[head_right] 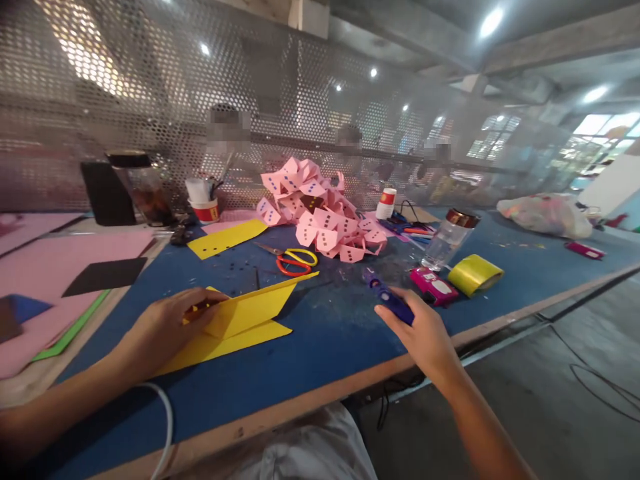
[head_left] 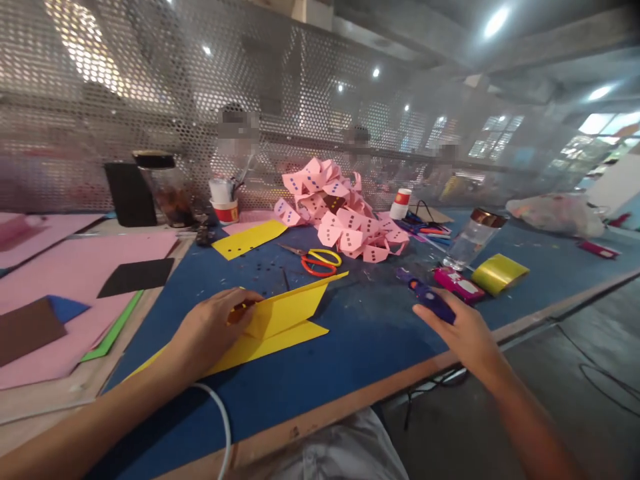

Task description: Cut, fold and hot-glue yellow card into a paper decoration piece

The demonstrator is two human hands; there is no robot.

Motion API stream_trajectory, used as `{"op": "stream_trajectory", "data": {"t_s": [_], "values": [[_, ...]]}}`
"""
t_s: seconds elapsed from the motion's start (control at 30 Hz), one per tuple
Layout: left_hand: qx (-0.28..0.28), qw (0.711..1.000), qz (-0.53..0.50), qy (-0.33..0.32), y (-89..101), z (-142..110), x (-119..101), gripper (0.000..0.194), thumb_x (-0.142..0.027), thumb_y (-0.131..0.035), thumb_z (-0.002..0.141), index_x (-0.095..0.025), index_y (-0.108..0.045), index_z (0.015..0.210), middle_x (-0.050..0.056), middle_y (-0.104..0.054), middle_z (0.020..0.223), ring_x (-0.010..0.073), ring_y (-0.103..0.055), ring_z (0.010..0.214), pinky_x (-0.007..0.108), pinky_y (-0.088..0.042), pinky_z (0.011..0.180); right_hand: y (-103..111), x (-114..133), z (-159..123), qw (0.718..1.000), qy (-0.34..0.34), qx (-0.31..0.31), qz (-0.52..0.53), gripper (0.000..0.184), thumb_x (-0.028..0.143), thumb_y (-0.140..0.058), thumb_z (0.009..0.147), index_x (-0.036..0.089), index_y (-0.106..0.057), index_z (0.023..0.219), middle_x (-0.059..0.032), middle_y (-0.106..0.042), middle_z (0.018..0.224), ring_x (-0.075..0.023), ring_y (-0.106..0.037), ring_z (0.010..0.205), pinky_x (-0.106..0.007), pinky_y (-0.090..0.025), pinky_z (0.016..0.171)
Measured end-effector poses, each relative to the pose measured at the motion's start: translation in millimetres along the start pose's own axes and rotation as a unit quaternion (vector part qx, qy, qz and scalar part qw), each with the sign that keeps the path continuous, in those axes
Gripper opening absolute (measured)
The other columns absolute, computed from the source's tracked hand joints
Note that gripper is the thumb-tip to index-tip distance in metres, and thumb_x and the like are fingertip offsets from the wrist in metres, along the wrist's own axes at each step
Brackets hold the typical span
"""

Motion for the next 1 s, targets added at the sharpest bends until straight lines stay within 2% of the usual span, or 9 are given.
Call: {"op": "stream_trajectory", "data": {"t_s": [0.1, 0.2, 0.23, 0.37, 0.47, 0.57, 0.73, 0.87, 1.0], "values": [[-0.003, 1.0, -0.015, -0.016, -1.2, 0, -2, 0.025, -0.034, -0.051, 0.098, -0.025, -0.073, 0.104, 0.002, -0.074, 0.102, 0.0193, -0.069, 0.083, 0.028, -0.052, 0.076, -5, 18, -3, 0.994, -0.033, 0.043, 0.098, 0.044, 0.054, -0.06, 0.095, 0.019, -0.07, 0.12, -0.0044, -0.073, 0.084, -0.0214, -0.068, 0.072, -0.032, -0.056, 0.067], [-0.001, 1.0, -0.025, -0.017, -3.0, 0, -2, 0.029, -0.035, -0.048, 0.098, -0.024, -0.075, 0.103, 0.004, -0.072, 0.104, 0.0192, -0.068, 0.085, 0.029, -0.051, 0.078, -25, 49, -1, 0.967, -0.046, 0.148, 0.204, 0.044, 0.055, -0.058, 0.096, 0.017, -0.073, 0.114, -0.0031, -0.071, 0.073, -0.0181, -0.064, 0.062, -0.028, -0.053, 0.056], [-0.002, 1.0, -0.027, -0.014, -3.9, 1, -1, 0.03, -0.035, -0.048, 0.097, -0.023, -0.075, 0.102, 0.004, -0.072, 0.103, 0.02, -0.067, 0.087, 0.029, -0.051, 0.079, -32, 61, 1, 0.959, -0.043, 0.178, 0.215, 0.043, 0.054, -0.06, 0.095, 0.018, -0.074, 0.114, -0.0036, -0.073, 0.076, -0.0181, -0.066, 0.064, -0.028, -0.053, 0.057], [0.007, 0.999, -0.037, -0.01, -8.3, 3, 4, 0.029, -0.038, -0.05, 0.093, -0.024, -0.075, 0.1, 0.005, -0.073, 0.099, 0.0226, -0.067, 0.09, 0.032, -0.051, 0.081, -57, 107, 12, 0.928, -0.007, 0.266, 0.261, 0.033, 0.046, -0.072, 0.089, 0.02, -0.077, 0.109, -0.0056, -0.079, 0.104, -0.0238, -0.074, 0.094, -0.031, -0.058, 0.082], [0.008, 0.999, -0.039, -0.019, -7.0, 3, 4, 0.03, -0.036, -0.047, 0.094, -0.023, -0.073, 0.1, 0.006, -0.073, 0.099, 0.0229, -0.066, 0.091, 0.034, -0.05, 0.083, -74, 130, 18, 0.907, 0.02, 0.311, 0.284, 0.031, 0.045, -0.073, 0.09, 0.021, -0.076, 0.107, -0.0035, -0.079, 0.103, -0.024, -0.073, 0.098, -0.03, -0.057, 0.086], [0.013, 0.999, -0.015, -0.041, -2.2, 1, 2, 0.027, -0.028, -0.046, 0.092, -0.023, -0.071, 0.101, 0.006, -0.072, 0.1, 0.0253, -0.064, 0.097, 0.039, -0.048, 0.088, -88, 137, 22, 0.9, 0.036, 0.328, 0.285, 0.029, 0.045, -0.073, 0.09, 0.02, -0.076, 0.105, -0.0027, -0.079, 0.101, -0.0238, -0.073, 0.097, -0.03, -0.056, 0.086], [0.038, 0.998, 0.041, -0.017, 1.0, -1, 12, 0.029, -0.016, -0.051, 0.078, -0.023, -0.069, 0.1, 0.006, -0.071, 0.102, 0.029, -0.06, 0.101, 0.043, -0.046, 0.089, -103, 136, 22, 0.892, 0.03, 0.35, 0.286, 0.028, 0.044, -0.072, 0.091, 0.021, -0.073, 0.108, -0.0027, -0.077, 0.102, -0.0235, -0.072, 0.098, -0.031, -0.055, 0.087], [0.043, 0.998, 0.029, -0.018, 0.2, 0, 18, 0.02, -0.019, -0.051, 0.083, -0.023, -0.068, 0.092, 0.005, -0.071, 0.096, 0.0276, -0.06, 0.095, 0.041, -0.044, 0.085, -105, 136, 21, 0.888, 0.038, 0.363, 0.28, 0.029, 0.042, -0.073, 0.091, 0.021, -0.07, 0.11, -0.0039, -0.075, 0.109, -0.0251, -0.07, 0.106, -0.033, -0.053, 0.093], [0.043, 0.999, 0.015, -0.013, 0.8, 1, 17, 0.017, -0.023, -0.051, 0.085, -0.023, -0.068, 0.088, 0.005, -0.071, 0.094, 0.0267, -0.06, 0.093, 0.039, -0.044, 0.081, -106, 137, 21, 0.891, 0.033, 0.368, 0.263, 0.025, 0.04, -0.072, 0.092, 0.022, -0.07, 0.109, -0.0024, -0.075, 0.106, -0.0223, -0.07, 0.1, -0.032, -0.052, 0.089]]}}
Point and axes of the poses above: each hand's wrist, its own z-axis towards the middle knuckle, its own y-axis out of the back of the hand, x = y × z, the point moved 3 cm from there along z, towards the middle knuckle
